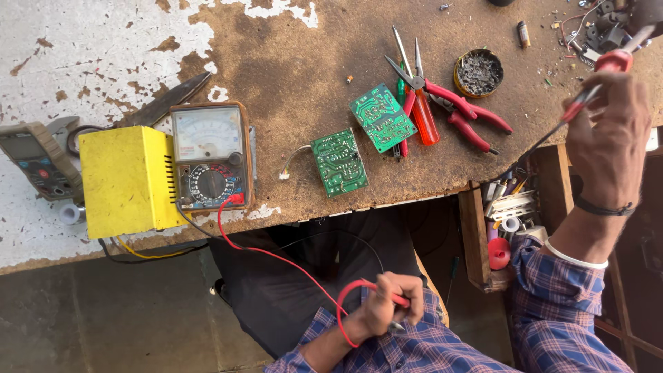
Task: The person uses a soldering iron and solder wire to attach components to a green circuit board. They also use multimeter probes to test connections on the board while seated at a workbench.
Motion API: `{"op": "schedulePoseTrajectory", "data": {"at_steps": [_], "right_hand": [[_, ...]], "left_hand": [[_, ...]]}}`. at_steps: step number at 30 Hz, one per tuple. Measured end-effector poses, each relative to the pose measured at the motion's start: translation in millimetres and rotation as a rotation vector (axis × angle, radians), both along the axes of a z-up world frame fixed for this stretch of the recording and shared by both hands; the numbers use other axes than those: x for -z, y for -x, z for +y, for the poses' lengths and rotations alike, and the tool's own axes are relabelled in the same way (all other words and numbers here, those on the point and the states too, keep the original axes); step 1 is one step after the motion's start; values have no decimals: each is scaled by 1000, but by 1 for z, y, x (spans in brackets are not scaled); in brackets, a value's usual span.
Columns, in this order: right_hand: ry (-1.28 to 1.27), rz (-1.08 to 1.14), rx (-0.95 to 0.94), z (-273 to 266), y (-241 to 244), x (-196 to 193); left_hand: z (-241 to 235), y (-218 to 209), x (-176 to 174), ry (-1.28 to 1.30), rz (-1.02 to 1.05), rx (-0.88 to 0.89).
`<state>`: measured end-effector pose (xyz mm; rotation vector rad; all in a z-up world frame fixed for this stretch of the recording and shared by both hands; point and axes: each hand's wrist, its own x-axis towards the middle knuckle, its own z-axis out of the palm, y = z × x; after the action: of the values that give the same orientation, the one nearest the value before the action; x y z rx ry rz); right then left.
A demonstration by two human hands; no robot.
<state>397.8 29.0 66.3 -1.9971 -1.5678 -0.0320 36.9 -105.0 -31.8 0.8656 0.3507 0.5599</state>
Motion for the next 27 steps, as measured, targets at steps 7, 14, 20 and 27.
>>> {"op": "schedulePoseTrajectory", "data": {"at_steps": [7,14,20,27], "right_hand": [[-170,237,-81,5,-31,31],[-278,569,-234,-5,-45,52],[-292,675,-311,-3,-22,56],[-248,753,-272,4,23,56]], "left_hand": [[-30,-4,3,-321,85,113],[-18,28,13,-410,12,197],[5,33,2,-278,144,44],[72,88,-63,77,22,-749]]}}
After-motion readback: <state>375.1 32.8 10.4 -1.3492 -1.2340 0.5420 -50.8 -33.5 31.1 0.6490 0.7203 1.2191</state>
